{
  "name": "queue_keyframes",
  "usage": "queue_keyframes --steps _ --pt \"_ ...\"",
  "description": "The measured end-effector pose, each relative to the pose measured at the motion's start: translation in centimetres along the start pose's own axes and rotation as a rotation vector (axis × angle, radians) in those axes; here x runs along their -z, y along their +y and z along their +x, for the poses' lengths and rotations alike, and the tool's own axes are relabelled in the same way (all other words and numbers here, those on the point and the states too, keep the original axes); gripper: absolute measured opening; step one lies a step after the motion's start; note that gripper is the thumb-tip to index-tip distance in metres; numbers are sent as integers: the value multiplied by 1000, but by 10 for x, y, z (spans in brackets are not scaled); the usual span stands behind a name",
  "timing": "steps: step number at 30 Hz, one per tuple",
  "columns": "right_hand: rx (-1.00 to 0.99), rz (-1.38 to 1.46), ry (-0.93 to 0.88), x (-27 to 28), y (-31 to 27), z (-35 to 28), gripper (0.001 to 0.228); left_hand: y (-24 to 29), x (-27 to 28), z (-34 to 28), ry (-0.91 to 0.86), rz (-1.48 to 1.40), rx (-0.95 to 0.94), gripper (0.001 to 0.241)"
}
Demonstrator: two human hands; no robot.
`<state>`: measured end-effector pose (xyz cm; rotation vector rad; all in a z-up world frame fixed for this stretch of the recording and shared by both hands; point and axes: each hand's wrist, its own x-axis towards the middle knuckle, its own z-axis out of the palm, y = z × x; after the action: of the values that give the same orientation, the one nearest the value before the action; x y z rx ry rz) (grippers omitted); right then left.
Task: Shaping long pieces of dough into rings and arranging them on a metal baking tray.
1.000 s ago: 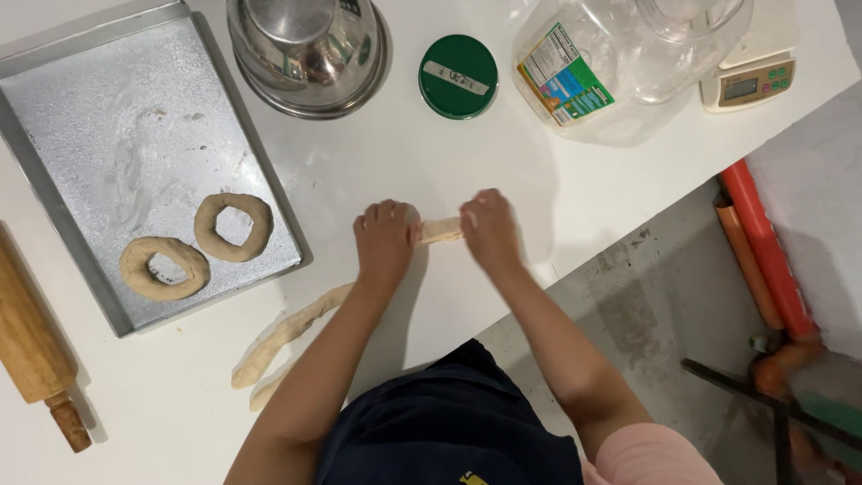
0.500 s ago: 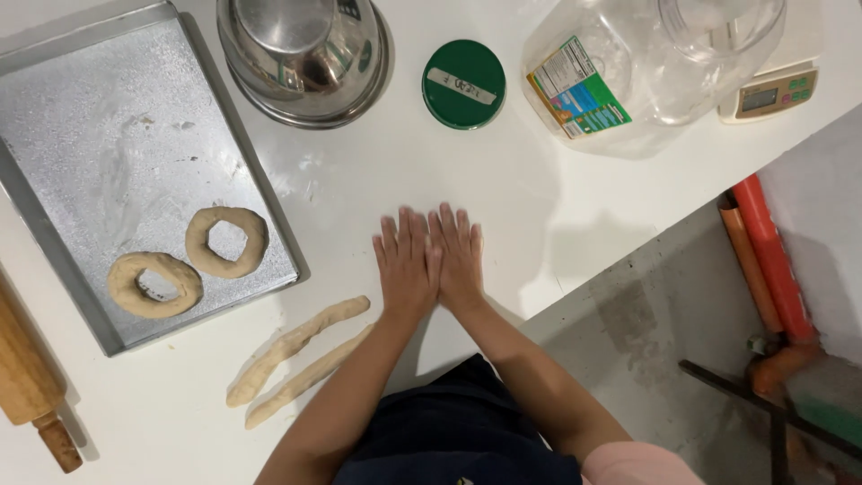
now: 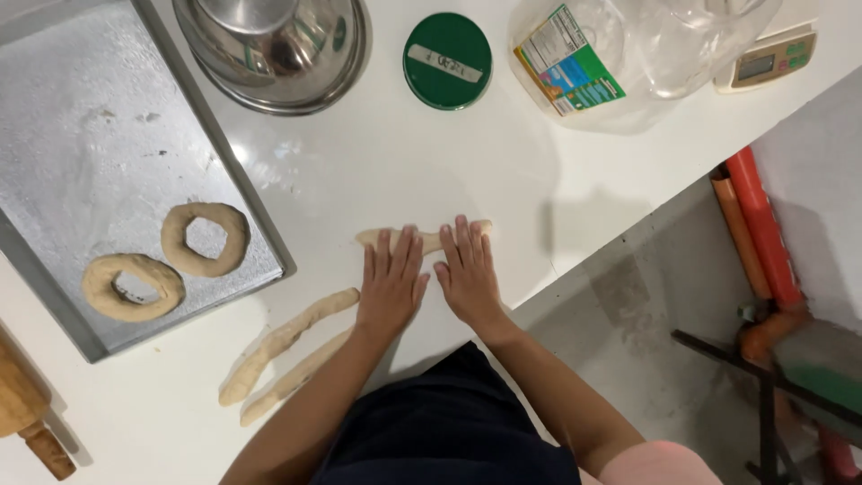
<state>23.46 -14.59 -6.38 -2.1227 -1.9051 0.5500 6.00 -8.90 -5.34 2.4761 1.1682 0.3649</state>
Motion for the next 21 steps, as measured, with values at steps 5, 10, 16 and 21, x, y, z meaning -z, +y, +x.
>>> queue_keyframes --steps 5,10,16,21 --pt "-43 -126 34 1 -10 32 66 -2 -11 21 -13 35 84 63" --pt "-128 -257 139 1 -4 122 65 -24 -16 106 62 119 191 59" --pt "-100 -144 102 17 0 85 61 -15 -6 85 75 143 81 57" --pt "0 -23 9 11 6 -3 63 0 1 2 5 56 -55 62"
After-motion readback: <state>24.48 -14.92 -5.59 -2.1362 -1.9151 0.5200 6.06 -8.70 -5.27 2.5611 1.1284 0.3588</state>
